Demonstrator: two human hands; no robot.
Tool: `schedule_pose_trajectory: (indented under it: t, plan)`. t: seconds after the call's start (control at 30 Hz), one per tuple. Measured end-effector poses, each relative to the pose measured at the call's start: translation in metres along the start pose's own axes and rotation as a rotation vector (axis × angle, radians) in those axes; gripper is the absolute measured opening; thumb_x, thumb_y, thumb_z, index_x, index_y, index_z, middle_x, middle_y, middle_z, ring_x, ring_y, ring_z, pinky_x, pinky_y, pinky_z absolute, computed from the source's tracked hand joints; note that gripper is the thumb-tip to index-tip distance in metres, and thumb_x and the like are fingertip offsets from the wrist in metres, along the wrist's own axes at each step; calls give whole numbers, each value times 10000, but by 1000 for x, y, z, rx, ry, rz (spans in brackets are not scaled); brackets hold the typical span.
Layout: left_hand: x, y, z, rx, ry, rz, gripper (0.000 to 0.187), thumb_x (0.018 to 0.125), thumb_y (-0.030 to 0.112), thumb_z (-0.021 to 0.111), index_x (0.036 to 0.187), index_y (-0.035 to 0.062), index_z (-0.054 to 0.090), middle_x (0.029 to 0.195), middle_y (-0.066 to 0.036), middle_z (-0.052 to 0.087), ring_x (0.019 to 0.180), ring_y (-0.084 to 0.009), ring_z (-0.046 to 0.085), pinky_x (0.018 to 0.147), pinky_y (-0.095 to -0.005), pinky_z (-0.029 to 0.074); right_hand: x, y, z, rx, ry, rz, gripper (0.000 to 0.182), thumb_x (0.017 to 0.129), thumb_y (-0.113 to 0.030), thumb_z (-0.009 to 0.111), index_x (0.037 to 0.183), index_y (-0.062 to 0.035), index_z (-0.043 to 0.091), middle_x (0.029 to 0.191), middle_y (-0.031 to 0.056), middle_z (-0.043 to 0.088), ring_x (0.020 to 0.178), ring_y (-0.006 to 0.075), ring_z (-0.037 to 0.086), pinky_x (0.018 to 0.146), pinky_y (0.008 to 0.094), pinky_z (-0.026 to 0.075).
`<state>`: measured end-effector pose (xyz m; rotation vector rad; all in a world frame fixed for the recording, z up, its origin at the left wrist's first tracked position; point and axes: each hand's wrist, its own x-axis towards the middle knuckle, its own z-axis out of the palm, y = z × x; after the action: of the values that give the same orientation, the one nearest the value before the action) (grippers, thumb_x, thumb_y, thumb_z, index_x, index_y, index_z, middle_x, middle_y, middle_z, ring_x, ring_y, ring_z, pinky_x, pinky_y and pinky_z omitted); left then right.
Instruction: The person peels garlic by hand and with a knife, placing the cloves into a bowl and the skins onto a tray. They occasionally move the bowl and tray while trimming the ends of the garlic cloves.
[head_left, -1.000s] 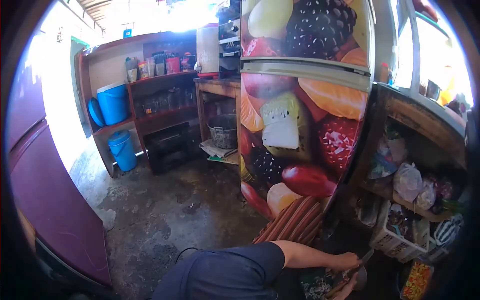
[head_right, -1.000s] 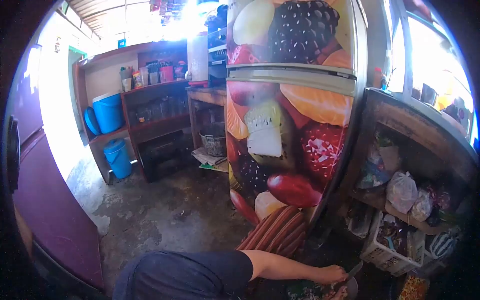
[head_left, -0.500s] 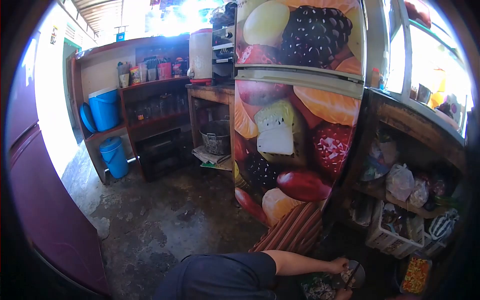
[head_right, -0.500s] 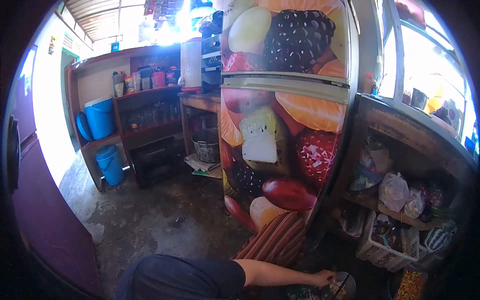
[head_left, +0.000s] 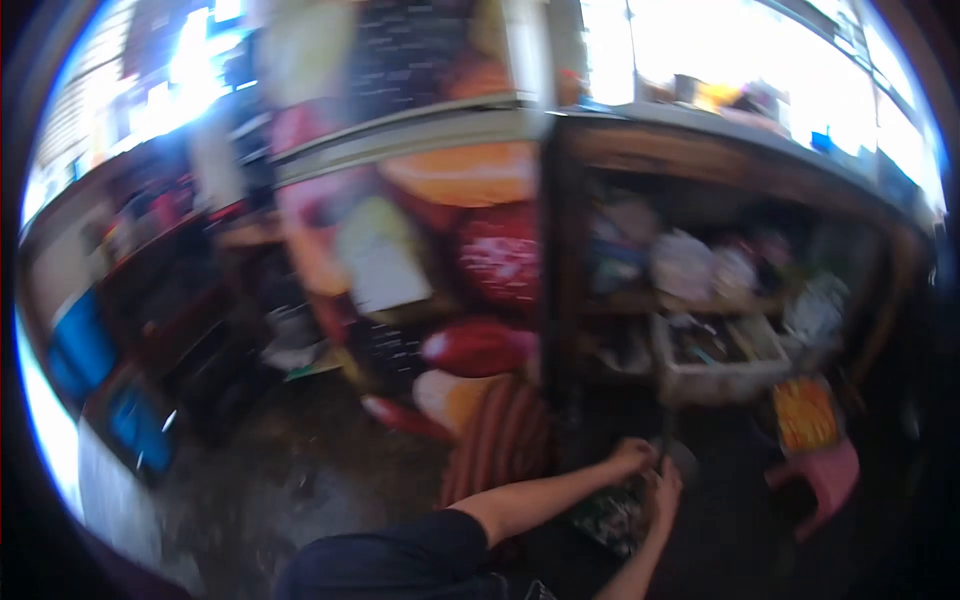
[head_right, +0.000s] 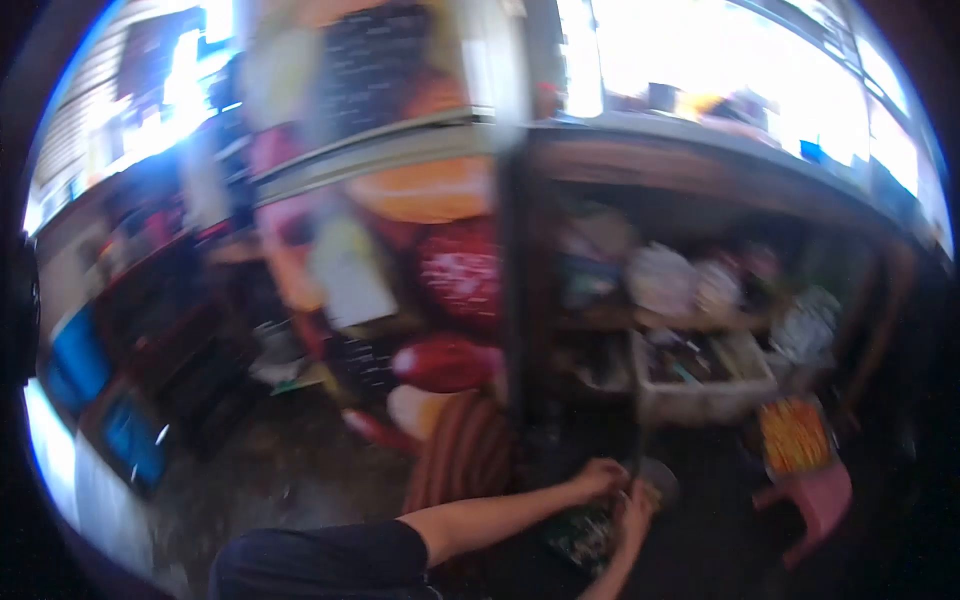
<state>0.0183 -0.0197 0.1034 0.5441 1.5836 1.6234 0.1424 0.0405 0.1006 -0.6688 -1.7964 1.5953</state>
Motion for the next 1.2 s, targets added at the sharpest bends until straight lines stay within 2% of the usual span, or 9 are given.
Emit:
schedule_pose_trajectory:
  t: [0.03, 0.07, 0.1, 0.2, 0.57, 0.77, 0.87, 1.03, 1.2]
  plan:
    - [4, -9, 0, -31, -16, 38, 178, 804, 101, 554, 946, 4, 599, 847, -78, 609, 737, -157, 590, 641, -301, 489, -4, -18, -1, -1, 55, 282, 384, 890, -401, 465, 928, -46, 607, 812, 47, 564, 691, 113, 519, 586, 253, 412]
    - [-3, -1, 5, -89, -13, -15, 167, 810, 94, 550, 940, 1, 599, 849, -79, 609, 750, -162, 596, 661, -294, 489, 23, 79, -3, -47, 188, 118, 420, 874, -452, 473, 791, -64, 608, 654, 20, 522, 564, 92, 480, 489, 258, 366]
    - [13, -20, 0, -118, -56, -26, 173, 815, 80, 538, 956, -2, 595, 850, -74, 611, 750, -169, 601, 649, -287, 490, 1, 8, -5, 146, 128, 396, 434, 858, -477, 488, 785, -66, 603, 596, 9, 503, 523, 93, 470, 469, 256, 357]
    - [6, -14, 13, -149, 5, -27, 153, 816, 84, 553, 925, -13, 600, 777, -59, 601, 666, -139, 580, 582, -265, 474, 0, 23, -7, 299, 175, 454, 416, 851, -490, 495, 726, -101, 572, 540, -13, 491, 458, 80, 454, 408, 239, 325]
    - [25, -43, 14, -386, -147, -148, 182, 822, 83, 582, 966, -15, 530, 855, -103, 605, 756, -211, 606, 663, -316, 506, -14, 14, -15, 507, 211, 474, 392, 897, -385, 479, 669, -70, 524, 525, 0, 460, 456, 83, 419, 424, 234, 308]
    - [31, -33, 19, -352, -199, -185, 169, 853, 79, 536, 988, -22, 526, 919, -111, 596, 808, -205, 602, 715, -333, 516, -6, 38, -26, 387, 184, 485, 431, 897, -435, 443, 658, -83, 510, 518, 11, 463, 452, 107, 442, 437, 245, 344]
    - [25, -25, 22, -389, -247, -154, 217, 861, 76, 518, 1044, -41, 516, 953, -116, 591, 829, -204, 600, 736, -323, 508, -6, 5, -25, 329, 250, 516, 442, 886, -454, 451, 660, -81, 522, 529, 12, 479, 465, 112, 449, 453, 256, 356]
    - [32, -24, 19, -482, -267, -138, 293, 846, 103, 551, 1084, -63, 505, 991, -136, 593, 865, -220, 605, 760, -317, 505, -4, 5, -22, 243, 195, 375, 469, 906, -443, 416, 653, -60, 512, 529, 9, 461, 476, 107, 421, 465, 257, 334]
    - [25, -7, 19, -516, -231, -141, 183, 852, 87, 541, 999, -20, 518, 922, -117, 599, 825, -208, 612, 737, -319, 520, 1, 3, -17, 193, 183, 316, 472, 902, -465, 414, 646, -82, 521, 492, -19, 434, 451, 67, 409, 434, 221, 307]
